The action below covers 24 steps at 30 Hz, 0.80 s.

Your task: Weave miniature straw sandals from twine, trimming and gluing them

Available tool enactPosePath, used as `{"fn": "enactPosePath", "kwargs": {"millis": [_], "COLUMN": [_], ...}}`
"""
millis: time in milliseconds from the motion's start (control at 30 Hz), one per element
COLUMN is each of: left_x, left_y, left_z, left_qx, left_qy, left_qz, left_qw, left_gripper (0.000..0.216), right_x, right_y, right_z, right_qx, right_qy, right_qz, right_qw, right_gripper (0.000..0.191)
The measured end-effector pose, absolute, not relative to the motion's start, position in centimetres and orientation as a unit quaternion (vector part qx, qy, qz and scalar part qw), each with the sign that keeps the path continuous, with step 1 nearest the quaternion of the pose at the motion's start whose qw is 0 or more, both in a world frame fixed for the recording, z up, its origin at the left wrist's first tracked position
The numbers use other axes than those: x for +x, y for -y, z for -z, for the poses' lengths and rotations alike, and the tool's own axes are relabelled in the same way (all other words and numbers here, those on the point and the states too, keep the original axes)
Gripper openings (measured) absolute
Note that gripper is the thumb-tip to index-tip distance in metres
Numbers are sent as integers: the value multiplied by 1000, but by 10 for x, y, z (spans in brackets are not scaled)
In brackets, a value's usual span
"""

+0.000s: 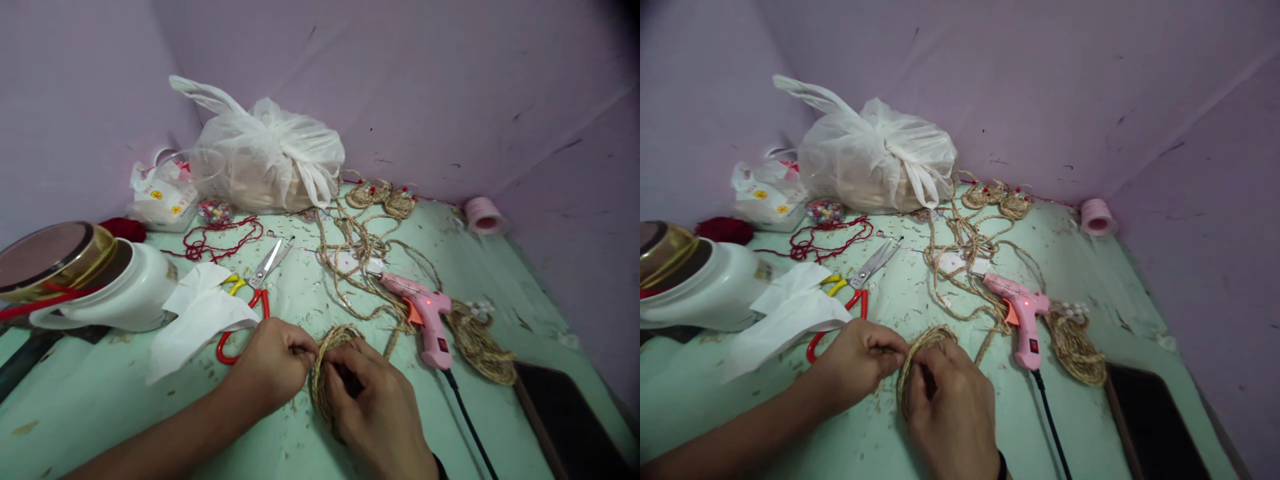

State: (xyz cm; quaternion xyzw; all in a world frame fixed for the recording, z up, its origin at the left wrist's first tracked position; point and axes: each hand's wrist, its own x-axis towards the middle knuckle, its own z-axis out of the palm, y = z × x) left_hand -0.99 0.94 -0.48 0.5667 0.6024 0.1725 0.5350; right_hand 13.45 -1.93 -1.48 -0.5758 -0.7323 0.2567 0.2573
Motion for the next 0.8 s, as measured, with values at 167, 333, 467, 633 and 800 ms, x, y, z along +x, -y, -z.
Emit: {"fn": "enactPosePath", "kwargs": {"millis": [167, 333, 467, 633, 800], "left_x": [-8, -7, -7, -7, -6], "left_y": [-8, -2, 2, -1, -3], "left_z": [4, 5, 7, 9, 9], "left_qx": [584, 637, 701, 750, 749], "left_qy": [-597, -595, -594, -589, -601], "left_qz": [-164, -157, -123, -69, -69], "left_qw": [525, 465, 376, 292, 272], "left_gripper": [22, 25, 24, 17, 15], "right_x": [129, 130, 129, 128, 131], "right_y": [19, 20, 20, 22, 25], "right_z": [10, 8, 9, 14, 17], "right_qx": [-609, -621, -623, -617, -597], "right_qy": [718, 708, 709, 710, 700], "right_qz": [-251, -275, -269, -261, -281], "right_qw": [226, 193, 193, 217, 275], "right_gripper": [15, 16, 19, 18, 14]}}
